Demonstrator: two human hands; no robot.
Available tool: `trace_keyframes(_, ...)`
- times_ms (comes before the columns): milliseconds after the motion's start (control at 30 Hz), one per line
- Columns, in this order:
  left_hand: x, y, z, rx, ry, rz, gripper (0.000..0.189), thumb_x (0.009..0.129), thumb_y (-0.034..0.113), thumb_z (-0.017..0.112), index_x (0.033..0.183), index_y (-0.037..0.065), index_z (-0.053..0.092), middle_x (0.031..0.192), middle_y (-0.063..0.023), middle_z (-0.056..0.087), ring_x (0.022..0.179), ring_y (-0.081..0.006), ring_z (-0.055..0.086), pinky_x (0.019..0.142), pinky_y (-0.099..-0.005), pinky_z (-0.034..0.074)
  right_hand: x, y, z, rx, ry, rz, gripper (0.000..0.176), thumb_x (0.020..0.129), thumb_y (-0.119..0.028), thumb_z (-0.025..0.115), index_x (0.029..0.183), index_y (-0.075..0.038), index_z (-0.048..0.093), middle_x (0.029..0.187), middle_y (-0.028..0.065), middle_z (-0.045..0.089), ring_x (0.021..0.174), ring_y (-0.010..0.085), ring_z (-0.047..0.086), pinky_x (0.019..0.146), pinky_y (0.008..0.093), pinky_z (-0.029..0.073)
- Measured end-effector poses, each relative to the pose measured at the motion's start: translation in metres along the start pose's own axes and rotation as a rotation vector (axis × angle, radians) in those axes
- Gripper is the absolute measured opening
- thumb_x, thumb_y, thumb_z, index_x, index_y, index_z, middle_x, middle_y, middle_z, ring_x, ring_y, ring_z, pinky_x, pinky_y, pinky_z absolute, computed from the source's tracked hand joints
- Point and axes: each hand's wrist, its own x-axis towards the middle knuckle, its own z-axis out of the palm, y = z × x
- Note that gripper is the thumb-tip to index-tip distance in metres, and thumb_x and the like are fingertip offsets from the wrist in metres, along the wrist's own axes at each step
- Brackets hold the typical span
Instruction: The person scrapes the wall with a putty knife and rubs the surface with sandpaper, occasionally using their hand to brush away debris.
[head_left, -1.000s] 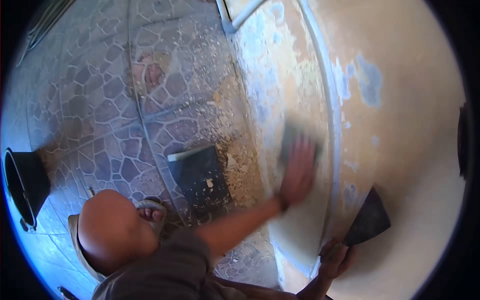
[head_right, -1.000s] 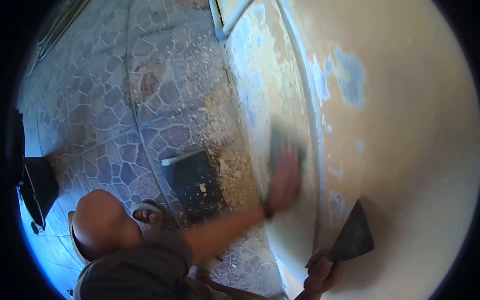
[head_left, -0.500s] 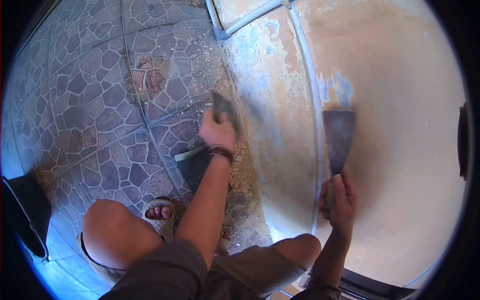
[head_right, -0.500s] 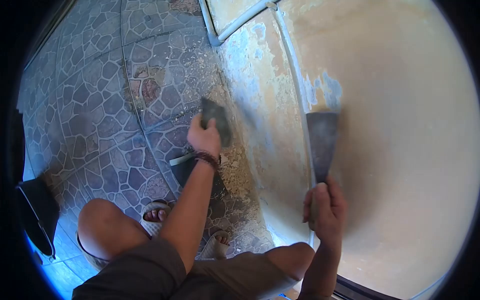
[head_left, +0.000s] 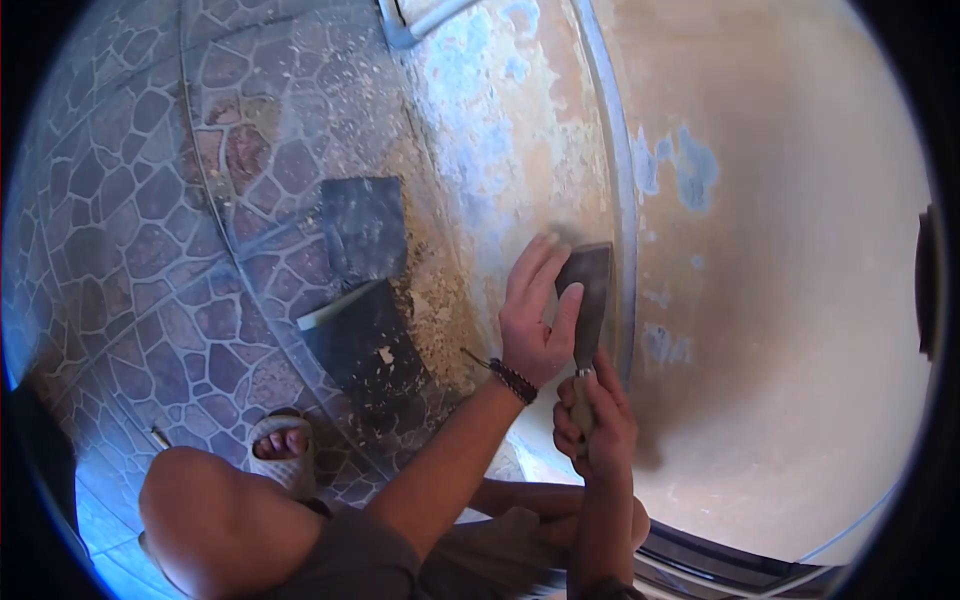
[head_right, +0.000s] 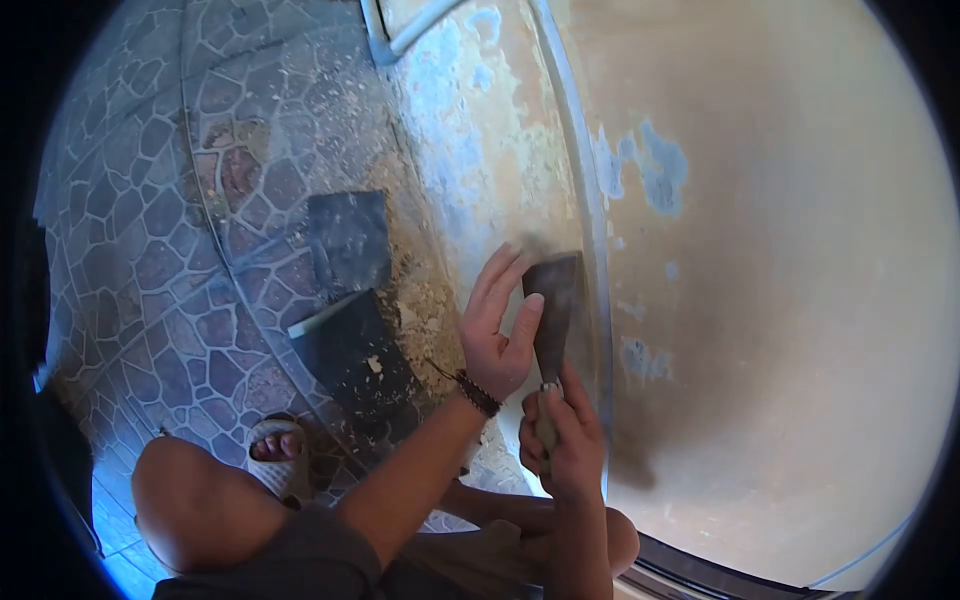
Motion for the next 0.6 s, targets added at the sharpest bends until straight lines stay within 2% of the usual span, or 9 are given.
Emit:
trace_keyframes(67,-0.002,-0.003,-0.003,-0.065,-0.205,-0.032,0.045,0.086,0.012,0.058,0.125,-0.006,0.048,0.132,-0.0252,0.044,0.125,-0.0349,0.042,0.103,-0.0369,0.033,0.01,0.001,-0.002,-0.005,0.001,-0.036,0.051,0.094,-0.018,0.047,0.141,-0.015,0.03,0.076,0.0057,0.051,0.045,0.0081,0.042,0.033,0.0194,0.03)
trace_keyframes(167,-0.003,-0.006,0.005,-0.046,-0.358,0.043,0.054,0.086,0.015,0.058,0.133,-0.005,0.039,0.139,-0.0269,0.034,0.133,-0.0355,0.03,0.106,-0.038,0.028,0.022,-0.004,-0.003,-0.036,0.014,-0.066,0.049,0.093,-0.018,0.047,0.14,-0.014,0.034,0.074,0.0044,0.051,0.043,0.007,0.041,0.032,0.0187,0.029)
trace_keyframes(267,0.007,-0.003,0.004,0.092,-0.394,0.103,0.056,0.086,0.016,0.057,0.134,-0.005,0.036,0.14,-0.0276,0.031,0.134,-0.0357,0.027,0.107,-0.0382,0.026,0.024,-0.006,-0.002,-0.045,0.002,-0.068,0.047,0.093,-0.018,0.047,0.139,-0.014,0.036,0.073,0.003,0.051,0.042,0.0064,0.039,0.032,0.0183,0.029)
trace_keyframes(467,0.03,-0.001,0.012,0.18,-0.367,0.061,0.056,0.086,0.018,0.057,0.133,-0.006,0.037,0.138,-0.0303,0.032,0.13,-0.0392,0.033,0.102,-0.0362,0.034,0.035,-0.022,0.01,-0.003,0.0,-0.032,0.047,0.093,-0.018,0.047,0.139,-0.012,0.037,0.072,0.0026,0.049,0.042,0.0059,0.039,0.031,0.0186,0.026)
trace_keyframes(500,0.03,-0.003,0.012,0.21,-0.369,0.103,0.056,0.087,0.017,0.057,0.133,-0.006,0.037,0.137,-0.0321,0.032,0.128,-0.0401,0.035,0.099,-0.0356,0.037,0.033,-0.021,0.01,0.009,0.008,-0.026,0.047,0.093,-0.018,0.047,0.138,-0.012,0.037,0.072,0.0026,0.049,0.042,0.0059,0.039,0.031,0.0187,0.026)
trace_keyframes(600,0.011,0.008,0.012,0.175,-0.423,0.034,0.057,0.087,0.019,0.056,0.133,-0.007,0.036,0.139,-0.0299,0.031,0.132,-0.0416,0.027,0.106,-0.0408,0.03,0.024,-0.018,0.005,0.055,-0.022,-0.04,0.046,0.093,-0.018,0.047,0.137,-0.011,0.038,0.073,0.0025,0.048,0.042,0.0061,0.039,0.031,0.0191,0.025)
